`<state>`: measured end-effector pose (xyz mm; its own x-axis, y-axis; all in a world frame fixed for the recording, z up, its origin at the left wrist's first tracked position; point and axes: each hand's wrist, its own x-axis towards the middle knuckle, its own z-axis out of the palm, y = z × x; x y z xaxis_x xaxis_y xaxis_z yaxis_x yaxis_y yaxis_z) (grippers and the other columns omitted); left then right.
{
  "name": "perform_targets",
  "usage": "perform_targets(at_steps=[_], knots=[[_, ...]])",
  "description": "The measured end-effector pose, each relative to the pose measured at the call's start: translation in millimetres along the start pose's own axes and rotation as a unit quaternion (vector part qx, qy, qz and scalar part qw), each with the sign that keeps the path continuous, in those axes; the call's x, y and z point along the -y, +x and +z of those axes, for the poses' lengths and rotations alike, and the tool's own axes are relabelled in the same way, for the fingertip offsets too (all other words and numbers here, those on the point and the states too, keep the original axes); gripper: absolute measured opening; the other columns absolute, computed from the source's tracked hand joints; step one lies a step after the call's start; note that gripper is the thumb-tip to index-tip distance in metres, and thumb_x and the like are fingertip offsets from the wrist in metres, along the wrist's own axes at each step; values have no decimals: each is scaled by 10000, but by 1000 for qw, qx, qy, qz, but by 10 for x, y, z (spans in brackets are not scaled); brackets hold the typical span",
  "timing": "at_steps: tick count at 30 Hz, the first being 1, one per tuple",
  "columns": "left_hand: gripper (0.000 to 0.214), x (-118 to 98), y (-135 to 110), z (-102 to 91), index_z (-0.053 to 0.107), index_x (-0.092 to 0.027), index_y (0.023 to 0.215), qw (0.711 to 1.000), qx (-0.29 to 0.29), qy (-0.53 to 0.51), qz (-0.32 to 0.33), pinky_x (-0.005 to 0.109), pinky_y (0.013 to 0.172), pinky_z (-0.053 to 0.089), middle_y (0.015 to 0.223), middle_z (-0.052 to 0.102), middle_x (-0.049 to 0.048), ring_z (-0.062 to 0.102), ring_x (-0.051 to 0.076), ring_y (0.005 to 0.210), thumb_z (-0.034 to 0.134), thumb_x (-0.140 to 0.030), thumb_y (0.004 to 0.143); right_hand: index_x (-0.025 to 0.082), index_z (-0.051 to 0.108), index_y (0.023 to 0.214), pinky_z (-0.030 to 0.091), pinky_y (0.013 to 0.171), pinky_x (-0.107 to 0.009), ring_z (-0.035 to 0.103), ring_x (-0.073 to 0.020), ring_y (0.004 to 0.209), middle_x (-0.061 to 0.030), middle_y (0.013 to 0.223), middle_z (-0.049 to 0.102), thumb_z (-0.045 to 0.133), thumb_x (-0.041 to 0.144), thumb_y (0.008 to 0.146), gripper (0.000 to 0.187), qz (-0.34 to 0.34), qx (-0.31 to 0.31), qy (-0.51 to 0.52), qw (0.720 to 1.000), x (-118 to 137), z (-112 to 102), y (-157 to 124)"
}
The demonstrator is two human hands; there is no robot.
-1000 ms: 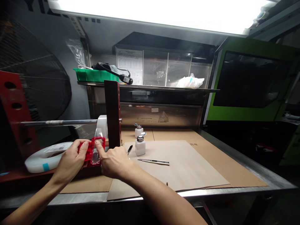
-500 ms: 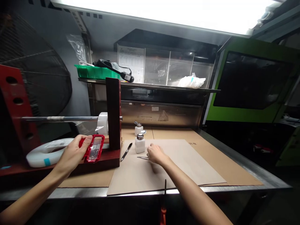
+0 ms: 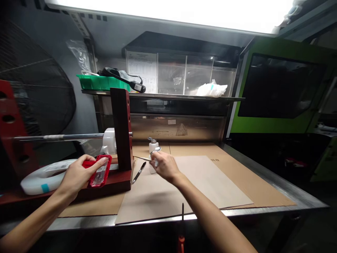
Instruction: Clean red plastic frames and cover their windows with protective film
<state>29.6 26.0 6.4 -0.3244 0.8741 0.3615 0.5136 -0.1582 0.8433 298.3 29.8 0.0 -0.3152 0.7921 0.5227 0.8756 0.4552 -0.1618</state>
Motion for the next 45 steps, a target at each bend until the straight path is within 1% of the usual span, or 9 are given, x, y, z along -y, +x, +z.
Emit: perform_targets(at_steps=[7,14,25,28,32,37,39,42,45], knots=[[428,-8,-3,-28,479,-224,643,1000,-12,9,9,263,483,364,510,513,-46,465,152,494,651,-612,580,208,580,966,228,484,-256,591,-142,678,-34,891,615,356,232,935,227,-120,-67,-93,986,730,9,451],[402,58,30,-37,472,-222,651,1000,-3,2,11,269,495,381,568,545,-27,493,158,515,638,-583,595,216,556,988,283,455,-255,626,-164,692,-30,873,599,326,193,936,237,-159,-56,-153,974,788,102,565],[407,18,-17,-37,482,-218,666,1000,9,-2,-1,254,440,370,571,538,-34,484,151,476,646,-584,598,169,554,1025,429,541,-269,645,-219,795,-102,954,591,304,63,886,305,-180,19,-155,971,974,-7,613],[420,56,-27,-74,486,-216,661,1000,8,-1,-8,251,458,366,557,537,-35,469,147,486,654,-595,595,155,565,1021,431,576,-277,641,-223,809,-124,975,602,309,41,874,316,-157,39,-142,977,846,34,546],[439,103,-85,-143,477,-213,638,999,24,-20,-33,227,456,340,513,521,-49,439,128,487,702,-584,569,127,609,956,407,578,-280,636,-220,750,-144,921,645,358,35,847,289,-77,68,-109,989,402,175,281],[475,71,-276,-131,488,-202,657,986,95,-97,-97,205,407,316,483,520,-47,445,117,442,685,-628,584,167,683,745,399,569,-248,618,-192,659,-68,703,679,645,197,734,49,2,135,-14,991,-217,376,-172],[473,56,-358,-88,490,-199,661,978,114,-131,-112,193,407,320,493,528,-46,458,112,442,684,-624,594,174,696,722,414,593,-242,615,-181,669,-55,700,681,707,230,688,66,24,143,29,989,-382,427,-317],[466,32,-457,-9,490,-189,639,968,130,-176,-126,173,402,312,501,530,-44,447,97,443,729,-584,574,159,706,802,440,691,-277,611,-189,758,-92,844,689,685,238,724,113,50,110,87,989,-480,425,-441],[453,-39,-543,68,485,-186,627,950,147,-233,-149,158,385,300,509,508,-46,424,85,441,762,-539,567,149,697,846,445,760,-304,600,-178,795,-96,876,682,600,220,797,130,59,65,156,984,-367,316,-477]])
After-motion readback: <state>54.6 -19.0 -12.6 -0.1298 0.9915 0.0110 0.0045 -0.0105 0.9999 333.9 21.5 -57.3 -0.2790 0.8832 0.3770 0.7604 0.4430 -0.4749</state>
